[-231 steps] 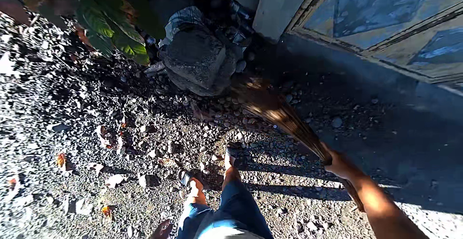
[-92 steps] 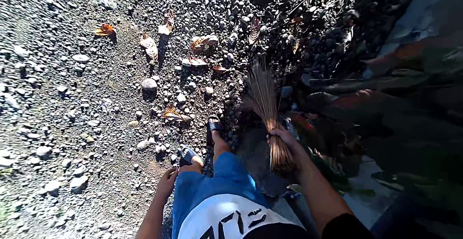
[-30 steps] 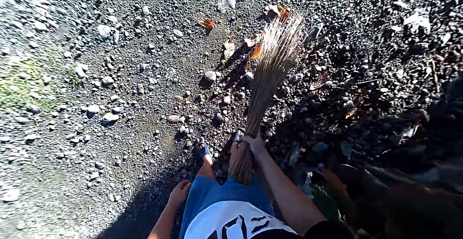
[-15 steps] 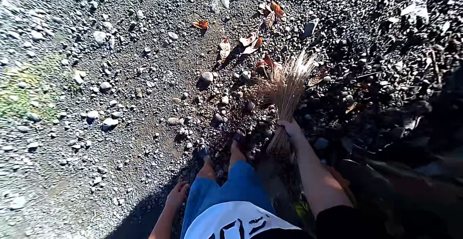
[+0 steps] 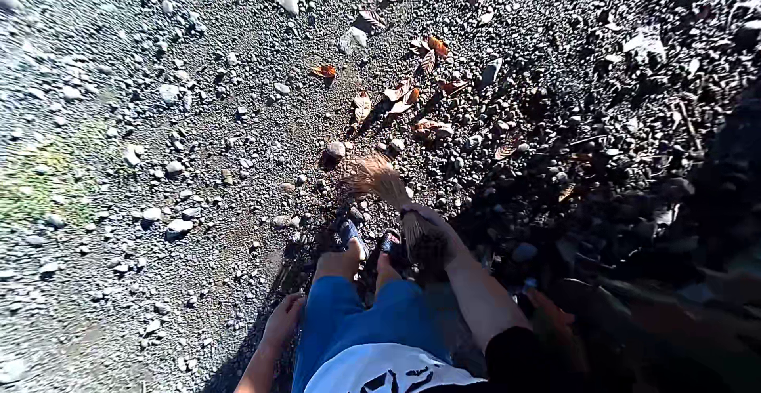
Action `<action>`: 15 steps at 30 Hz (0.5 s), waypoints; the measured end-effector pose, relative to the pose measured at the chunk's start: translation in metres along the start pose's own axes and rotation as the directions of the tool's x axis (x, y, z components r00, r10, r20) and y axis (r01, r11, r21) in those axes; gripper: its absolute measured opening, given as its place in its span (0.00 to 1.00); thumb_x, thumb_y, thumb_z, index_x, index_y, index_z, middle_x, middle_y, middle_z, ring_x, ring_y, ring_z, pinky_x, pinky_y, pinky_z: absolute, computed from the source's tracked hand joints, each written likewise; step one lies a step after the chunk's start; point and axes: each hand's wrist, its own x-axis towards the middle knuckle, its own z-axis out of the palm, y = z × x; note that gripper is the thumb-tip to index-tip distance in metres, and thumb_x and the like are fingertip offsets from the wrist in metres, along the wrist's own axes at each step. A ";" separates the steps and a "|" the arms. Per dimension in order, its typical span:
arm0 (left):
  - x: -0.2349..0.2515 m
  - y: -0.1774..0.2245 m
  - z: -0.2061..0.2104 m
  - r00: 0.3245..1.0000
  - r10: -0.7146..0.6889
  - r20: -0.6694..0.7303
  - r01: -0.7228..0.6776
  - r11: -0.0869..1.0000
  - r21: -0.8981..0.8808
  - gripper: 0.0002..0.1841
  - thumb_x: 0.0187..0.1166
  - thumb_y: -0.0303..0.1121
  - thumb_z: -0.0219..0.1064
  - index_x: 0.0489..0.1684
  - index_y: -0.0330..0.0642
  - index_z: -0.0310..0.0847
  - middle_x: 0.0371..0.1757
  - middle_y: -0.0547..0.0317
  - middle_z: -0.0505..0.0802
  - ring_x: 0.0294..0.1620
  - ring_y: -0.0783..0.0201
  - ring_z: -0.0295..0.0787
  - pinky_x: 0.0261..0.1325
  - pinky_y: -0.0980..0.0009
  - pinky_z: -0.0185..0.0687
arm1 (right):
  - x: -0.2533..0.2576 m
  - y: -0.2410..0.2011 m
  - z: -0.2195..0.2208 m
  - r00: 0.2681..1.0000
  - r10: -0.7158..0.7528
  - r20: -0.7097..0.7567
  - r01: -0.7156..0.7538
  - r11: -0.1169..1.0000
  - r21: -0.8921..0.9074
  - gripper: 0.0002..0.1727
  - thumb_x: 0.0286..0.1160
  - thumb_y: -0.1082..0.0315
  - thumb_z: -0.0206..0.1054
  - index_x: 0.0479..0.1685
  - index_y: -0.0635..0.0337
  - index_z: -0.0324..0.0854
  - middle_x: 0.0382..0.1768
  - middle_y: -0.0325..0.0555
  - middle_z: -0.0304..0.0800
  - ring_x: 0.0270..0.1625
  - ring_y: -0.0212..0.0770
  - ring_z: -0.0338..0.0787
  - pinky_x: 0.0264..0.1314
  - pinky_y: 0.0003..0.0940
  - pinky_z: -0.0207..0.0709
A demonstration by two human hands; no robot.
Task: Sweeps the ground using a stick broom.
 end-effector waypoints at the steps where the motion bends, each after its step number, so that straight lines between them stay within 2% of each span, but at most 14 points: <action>1: -0.001 -0.005 -0.005 1.000 -0.011 -0.006 0.011 1.000 -0.010 0.24 0.94 0.41 0.53 0.82 0.36 0.70 0.71 0.33 0.85 0.70 0.40 0.84 0.73 0.42 0.75 | 0.005 -0.016 -0.015 0.989 -0.062 -0.136 0.059 0.998 -0.023 0.12 0.92 0.66 0.49 0.56 0.63 0.74 0.32 0.44 0.82 0.29 0.33 0.84 0.35 0.27 0.82; 3: -0.001 -0.020 -0.011 0.999 -0.050 -0.014 0.050 0.999 0.001 0.25 0.94 0.41 0.53 0.82 0.34 0.70 0.70 0.31 0.86 0.69 0.38 0.85 0.73 0.42 0.75 | 0.005 -0.042 -0.025 0.889 -0.184 -0.420 0.163 0.983 -0.087 0.17 0.87 0.68 0.58 0.67 0.68 0.72 0.46 0.52 0.83 0.41 0.38 0.83 0.47 0.34 0.80; 4: 0.001 -0.030 -0.012 0.997 -0.074 -0.011 0.074 0.997 0.015 0.25 0.94 0.41 0.54 0.81 0.33 0.71 0.69 0.31 0.86 0.68 0.38 0.84 0.73 0.42 0.74 | 0.007 -0.048 -0.019 0.827 -0.239 -0.509 0.224 0.970 -0.093 0.24 0.85 0.70 0.62 0.76 0.70 0.67 0.56 0.59 0.83 0.51 0.44 0.85 0.56 0.40 0.80; 6: 0.007 -0.050 -0.014 0.990 -0.138 0.033 0.137 0.990 0.046 0.25 0.94 0.42 0.54 0.80 0.32 0.73 0.73 0.31 0.84 0.74 0.37 0.81 0.79 0.41 0.70 | 0.014 -0.047 0.007 0.742 -0.325 -0.586 0.365 0.929 -0.053 0.40 0.78 0.74 0.67 0.88 0.68 0.49 0.71 0.68 0.75 0.64 0.53 0.84 0.66 0.48 0.80; 7: 0.012 -0.055 -0.015 0.984 -0.167 0.063 0.163 0.984 0.067 0.25 0.94 0.42 0.54 0.79 0.31 0.73 0.74 0.31 0.83 0.77 0.37 0.79 0.81 0.41 0.67 | 0.016 -0.046 0.024 0.734 -0.365 -0.572 0.433 0.901 -0.019 0.48 0.76 0.76 0.67 0.92 0.64 0.38 0.76 0.69 0.70 0.67 0.55 0.82 0.66 0.50 0.80; 8: 0.019 -0.054 -0.018 0.977 -0.189 0.097 0.179 0.979 0.100 0.25 0.94 0.42 0.54 0.79 0.31 0.73 0.75 0.31 0.83 0.79 0.37 0.77 0.82 0.40 0.65 | 0.017 -0.045 0.042 0.745 -0.389 -0.542 0.467 0.884 0.008 0.51 0.75 0.77 0.67 0.94 0.59 0.33 0.76 0.69 0.69 0.66 0.55 0.84 0.63 0.50 0.82; 10: 0.039 -0.038 -0.033 0.965 -0.211 0.159 0.181 0.967 0.181 0.26 0.93 0.45 0.55 0.79 0.33 0.74 0.76 0.33 0.83 0.80 0.38 0.76 0.84 0.40 0.63 | 0.009 -0.048 0.083 0.823 -0.387 -0.417 0.442 0.896 0.041 0.50 0.74 0.75 0.64 0.94 0.56 0.34 0.65 0.63 0.77 0.53 0.48 0.88 0.52 0.45 0.86; 11: 0.052 -0.023 -0.044 0.963 -0.204 0.178 0.166 0.964 0.207 0.27 0.93 0.46 0.55 0.80 0.35 0.74 0.76 0.34 0.83 0.80 0.38 0.76 0.84 0.40 0.63 | 0.006 -0.052 0.104 0.876 -0.359 -0.321 0.398 0.915 0.062 0.45 0.75 0.74 0.62 0.92 0.57 0.39 0.52 0.56 0.81 0.41 0.43 0.88 0.42 0.41 0.86; 12: 0.065 -0.003 -0.057 0.967 -0.180 0.179 0.139 0.965 0.223 0.27 0.93 0.47 0.54 0.81 0.36 0.74 0.76 0.34 0.83 0.80 0.38 0.77 0.83 0.40 0.64 | 0.005 -0.056 0.126 0.930 -0.314 -0.192 0.334 0.938 0.086 0.41 0.78 0.74 0.59 0.91 0.57 0.42 0.45 0.53 0.82 0.35 0.40 0.87 0.38 0.38 0.85; 13: 0.077 0.022 -0.071 0.979 -0.130 0.156 0.093 0.969 0.228 0.26 0.93 0.45 0.54 0.79 0.36 0.74 0.74 0.34 0.84 0.78 0.39 0.79 0.82 0.40 0.67 | 0.011 -0.062 0.147 0.961 -0.268 -0.062 0.274 0.956 0.104 0.39 0.79 0.74 0.57 0.90 0.56 0.44 0.41 0.50 0.83 0.33 0.40 0.87 0.36 0.37 0.85; 15: 0.088 0.088 -0.101 0.997 0.019 0.081 -0.030 0.990 0.138 0.22 0.93 0.36 0.52 0.79 0.32 0.73 0.74 0.32 0.83 0.78 0.40 0.78 0.82 0.44 0.67 | 0.040 -0.071 0.188 0.975 -0.162 0.151 0.147 0.983 0.110 0.29 0.84 0.74 0.55 0.84 0.58 0.53 0.37 0.48 0.83 0.31 0.40 0.86 0.34 0.38 0.84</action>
